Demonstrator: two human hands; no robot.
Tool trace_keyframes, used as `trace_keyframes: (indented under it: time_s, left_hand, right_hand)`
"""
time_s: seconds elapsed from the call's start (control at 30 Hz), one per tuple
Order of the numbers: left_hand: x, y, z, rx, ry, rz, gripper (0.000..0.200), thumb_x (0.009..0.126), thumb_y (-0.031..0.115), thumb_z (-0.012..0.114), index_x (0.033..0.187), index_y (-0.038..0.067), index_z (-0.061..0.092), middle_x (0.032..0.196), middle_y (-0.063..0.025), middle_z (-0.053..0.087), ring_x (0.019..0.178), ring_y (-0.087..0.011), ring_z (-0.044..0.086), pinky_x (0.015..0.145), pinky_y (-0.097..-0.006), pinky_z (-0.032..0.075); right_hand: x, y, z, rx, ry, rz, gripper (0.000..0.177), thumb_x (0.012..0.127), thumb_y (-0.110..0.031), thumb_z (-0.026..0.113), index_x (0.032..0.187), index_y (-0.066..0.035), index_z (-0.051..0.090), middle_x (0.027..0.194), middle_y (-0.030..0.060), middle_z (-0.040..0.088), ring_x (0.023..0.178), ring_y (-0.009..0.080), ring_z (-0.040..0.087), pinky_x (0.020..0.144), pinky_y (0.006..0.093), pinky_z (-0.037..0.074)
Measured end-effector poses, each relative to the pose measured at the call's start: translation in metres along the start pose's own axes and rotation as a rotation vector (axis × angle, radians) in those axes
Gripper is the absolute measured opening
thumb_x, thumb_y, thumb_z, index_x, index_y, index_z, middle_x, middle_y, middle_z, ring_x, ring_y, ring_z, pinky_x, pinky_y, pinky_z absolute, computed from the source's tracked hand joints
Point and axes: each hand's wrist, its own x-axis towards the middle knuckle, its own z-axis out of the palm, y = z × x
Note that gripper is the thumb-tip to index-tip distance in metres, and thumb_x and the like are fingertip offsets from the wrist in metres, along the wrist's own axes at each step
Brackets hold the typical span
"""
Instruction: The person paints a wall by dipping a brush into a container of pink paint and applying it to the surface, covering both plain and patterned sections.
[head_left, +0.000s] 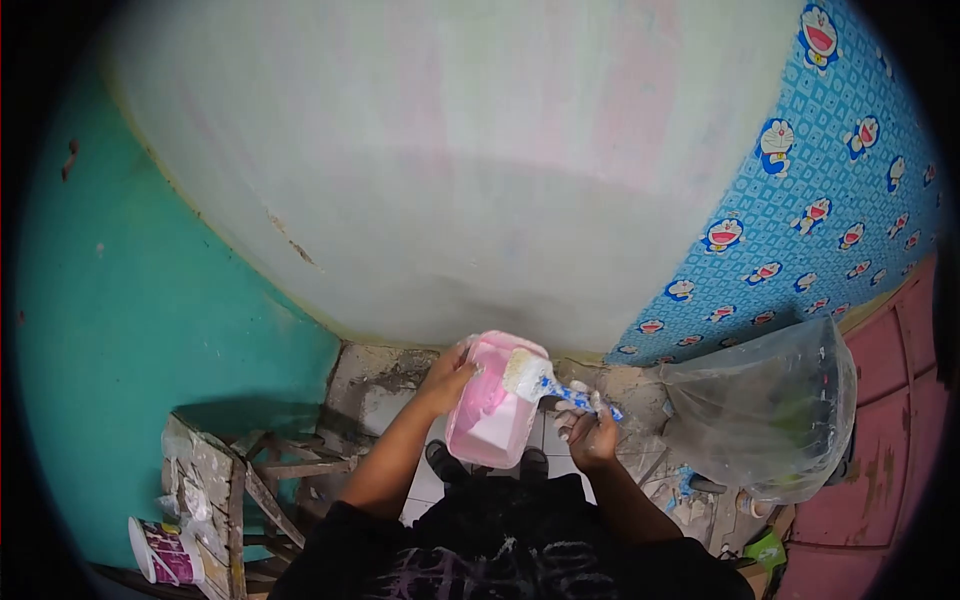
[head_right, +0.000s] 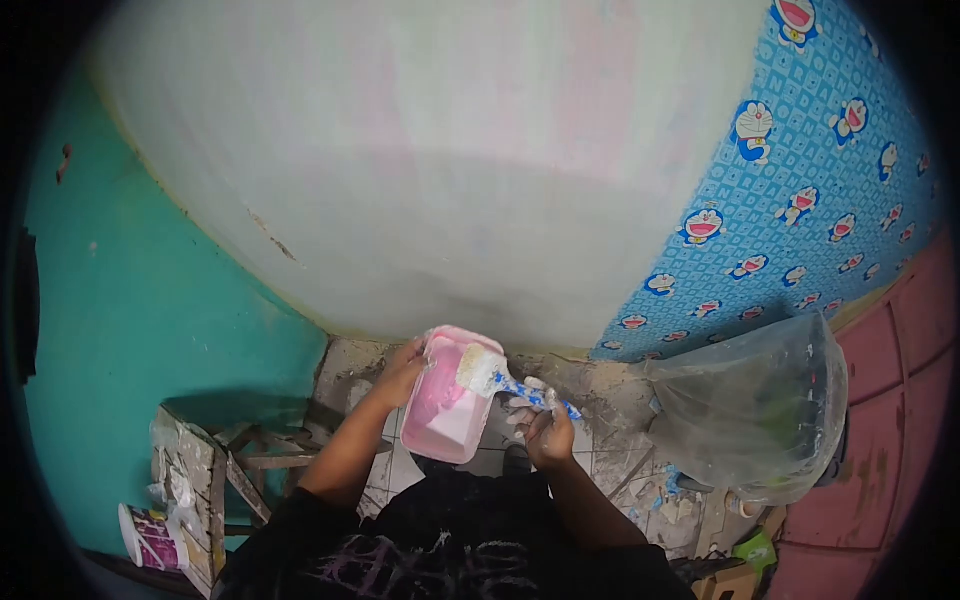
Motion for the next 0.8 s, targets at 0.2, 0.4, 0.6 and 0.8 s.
trace_keyframes:
  time_s: [0.2,0.4,0.6,0.8]
  left_hand:
    - [-0.014,-0.037,-0.008,-0.223,0.122,0.108,0.051,0.084,0.011,0.050,0.132,0.001,0.038,0.124,-0.0097,0.051,0.113,-0.0180,0.049,0.097,-0.0315,0.038]
    - [-0.030,-0.069,-0.066,-0.245,0.168,0.124,0.048,0.084,0.012,0.050,0.130,0.000,0.040,0.122,-0.0097,0.051,0.112,-0.0180,0.049,0.098,-0.0317,0.037]
    - [-0.034,-0.077,-0.119,-0.144,0.192,0.130,0.045,0.085,0.014,0.050,0.127,-0.001,0.042,0.118,-0.0105,0.053,0.108,-0.0200,0.052,0.095,-0.0339,0.041]
    - [-0.031,-0.100,-0.150,-0.232,0.207,0.014,0.059,0.077,0.023,0.055,0.128,0.000,0.038,0.119,-0.0134,0.050,0.108,-0.0233,0.052,0.091,-0.0371,0.044]
  right_hand:
    - [0.022,0.027,-0.001,0.333,-0.090,-0.040,0.046,0.090,-0.043,0.040,0.118,-0.008,0.049,0.097,0.0174,0.065,0.078,0.0286,0.064,0.064,0.0354,0.048]
    - [0.031,0.021,0.035,-0.325,-0.082,-0.758,0.032,0.090,-0.020,0.039,0.102,0.007,0.050,0.084,0.0231,0.060,0.071,0.0298,0.063,0.063,0.0367,0.052]
    - [0.061,0.043,0.035,-0.404,0.147,-0.840,0.032,0.093,-0.025,0.041,0.102,0.005,0.052,0.087,0.0244,0.063,0.067,0.0268,0.063,0.058,0.0322,0.048]
    - [0.115,0.099,-0.012,-0.341,0.548,-0.721,0.024,0.092,-0.021,0.043,0.093,0.002,0.053,0.078,0.0168,0.065,0.062,0.0187,0.060,0.055,0.0287,0.046]
